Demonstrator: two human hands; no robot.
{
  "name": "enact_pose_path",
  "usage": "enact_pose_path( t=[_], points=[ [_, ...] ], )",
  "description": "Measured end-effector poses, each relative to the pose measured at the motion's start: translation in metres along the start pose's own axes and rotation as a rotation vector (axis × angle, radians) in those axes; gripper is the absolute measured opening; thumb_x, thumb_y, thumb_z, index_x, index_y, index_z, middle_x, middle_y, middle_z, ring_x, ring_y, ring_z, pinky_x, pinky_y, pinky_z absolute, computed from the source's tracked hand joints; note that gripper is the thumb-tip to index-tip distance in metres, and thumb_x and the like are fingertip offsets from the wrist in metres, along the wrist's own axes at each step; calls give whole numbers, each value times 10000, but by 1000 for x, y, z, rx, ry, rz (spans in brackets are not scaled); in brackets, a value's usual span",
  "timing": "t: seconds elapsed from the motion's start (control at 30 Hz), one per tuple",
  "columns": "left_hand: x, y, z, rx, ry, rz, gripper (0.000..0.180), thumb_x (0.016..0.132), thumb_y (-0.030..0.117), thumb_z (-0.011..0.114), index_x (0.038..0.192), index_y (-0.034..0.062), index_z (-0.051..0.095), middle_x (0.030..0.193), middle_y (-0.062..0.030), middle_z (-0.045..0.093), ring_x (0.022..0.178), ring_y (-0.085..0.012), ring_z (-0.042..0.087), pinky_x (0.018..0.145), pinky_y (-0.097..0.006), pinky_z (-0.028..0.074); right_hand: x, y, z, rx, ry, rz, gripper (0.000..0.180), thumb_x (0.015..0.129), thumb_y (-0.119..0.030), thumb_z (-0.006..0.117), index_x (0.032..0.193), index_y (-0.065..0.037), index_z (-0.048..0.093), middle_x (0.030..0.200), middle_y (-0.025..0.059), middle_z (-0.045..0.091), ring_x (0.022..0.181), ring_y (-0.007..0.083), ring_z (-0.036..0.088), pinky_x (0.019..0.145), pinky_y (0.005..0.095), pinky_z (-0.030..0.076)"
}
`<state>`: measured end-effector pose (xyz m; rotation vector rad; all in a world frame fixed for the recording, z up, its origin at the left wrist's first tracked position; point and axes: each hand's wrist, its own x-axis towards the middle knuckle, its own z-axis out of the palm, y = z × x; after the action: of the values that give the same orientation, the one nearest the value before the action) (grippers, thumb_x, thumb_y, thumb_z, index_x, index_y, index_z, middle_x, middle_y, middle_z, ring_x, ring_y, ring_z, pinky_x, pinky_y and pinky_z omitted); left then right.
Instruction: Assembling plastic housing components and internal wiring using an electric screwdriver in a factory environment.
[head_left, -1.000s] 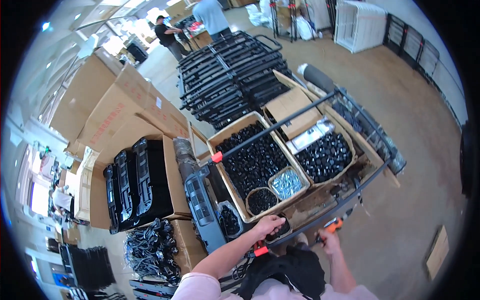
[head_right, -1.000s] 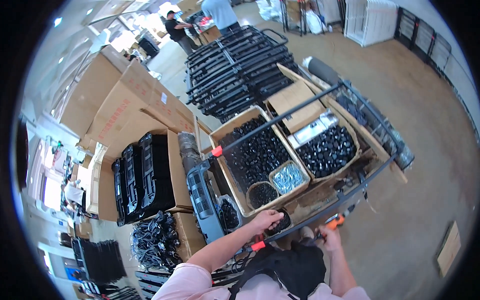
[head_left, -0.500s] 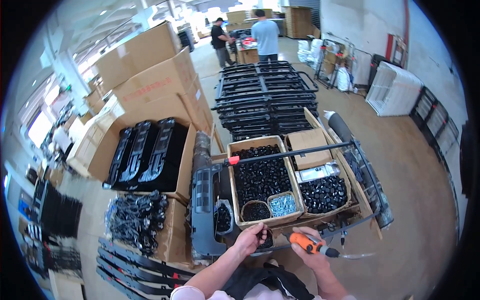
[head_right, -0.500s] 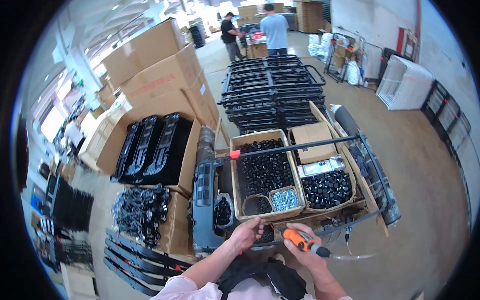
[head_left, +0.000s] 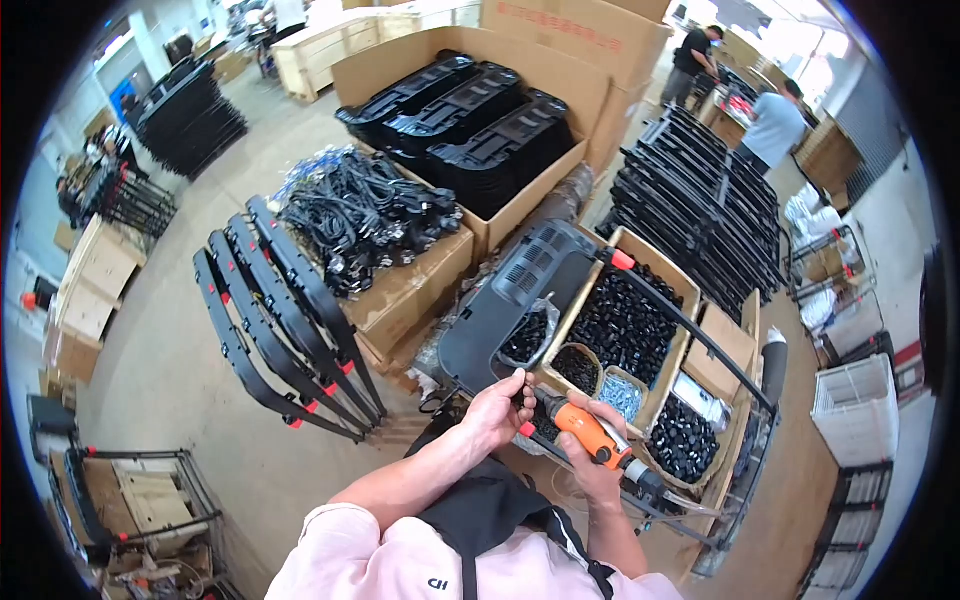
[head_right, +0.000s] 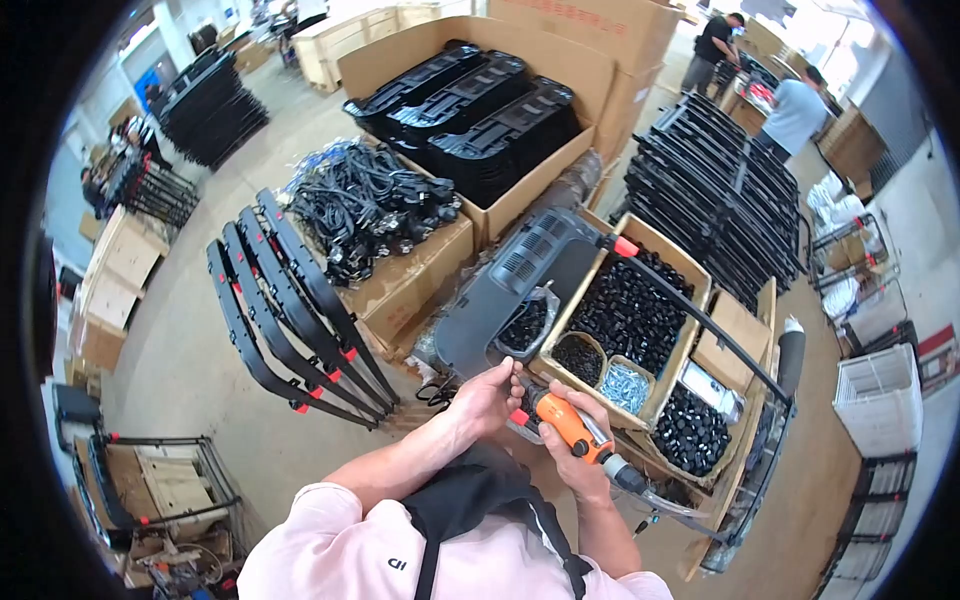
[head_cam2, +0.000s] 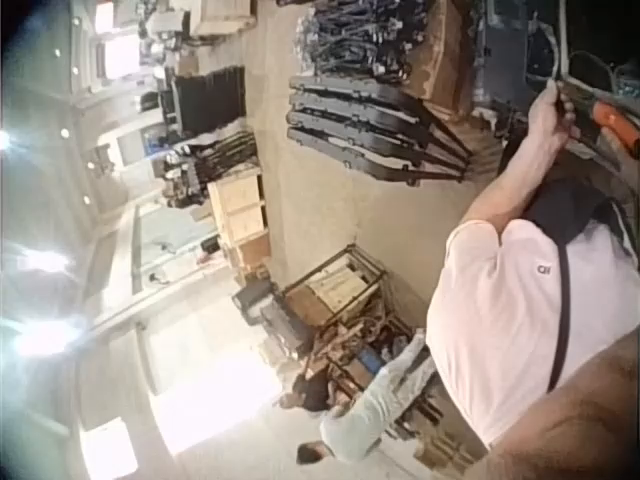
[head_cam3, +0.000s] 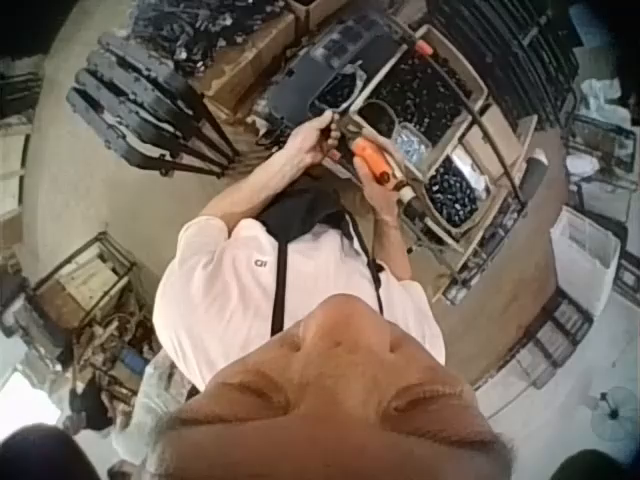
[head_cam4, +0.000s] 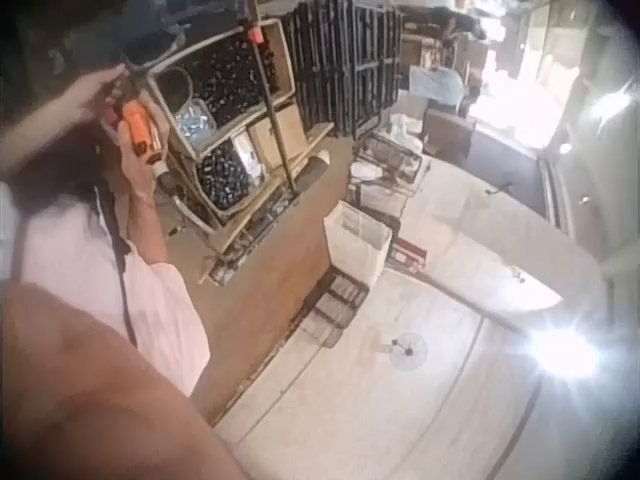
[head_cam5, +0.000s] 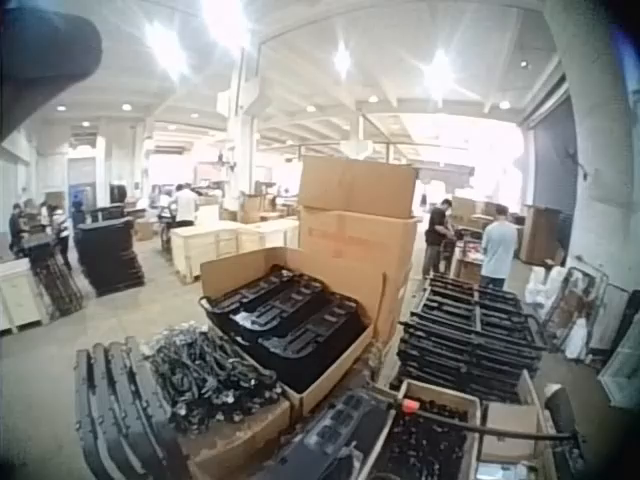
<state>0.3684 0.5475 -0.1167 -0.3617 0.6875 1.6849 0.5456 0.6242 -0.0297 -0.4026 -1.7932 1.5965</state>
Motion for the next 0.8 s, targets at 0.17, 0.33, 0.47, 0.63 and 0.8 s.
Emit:
enact_pose_path(
  t=[0.17,0.33,0.47,0.63,0.8],
  points=[
    [8,25,-1,-154,-68,3,253,1106,324,593,1115,87,680,874,16,624,753,-125,602,667,-258,525,27,7,24,-42,30,10,560,910,13,748,1406,-37,492,1391,225,631,1339,327,601,1150,473,475],
    [22,54,7,-173,-58,16,283,1106,329,593,1165,67,681,874,10,620,749,-131,602,690,-273,536,67,11,41,-70,38,35,553,926,-11,738,1415,-38,483,1396,229,626,1342,338,600,1149,479,472],
    [39,82,16,-206,-45,15,325,1110,357,580,1192,59,679,883,11,620,746,-123,601,690,-274,534,112,11,64,-114,98,100,508,928,-5,750,1382,-1,522,1374,213,643,1261,272,641,1108,420,513],
    [58,108,8,15,-51,31,352,1126,363,548,1205,49,687,889,17,627,746,-98,594,663,-262,521,175,30,85,-154,133,159,528,924,-21,763,1393,-7,522,1369,211,651,1259,270,641,1099,419,515],
    [83,112,-19,98,-62,-19,344,1127,350,553,1190,46,702,869,27,634,730,-81,597,614,-246,492,232,54,99,-212,130,239,537,921,-6,768,1401,-27,526,1375,194,656,1260,257,640,1113,410,508]
  ],
)
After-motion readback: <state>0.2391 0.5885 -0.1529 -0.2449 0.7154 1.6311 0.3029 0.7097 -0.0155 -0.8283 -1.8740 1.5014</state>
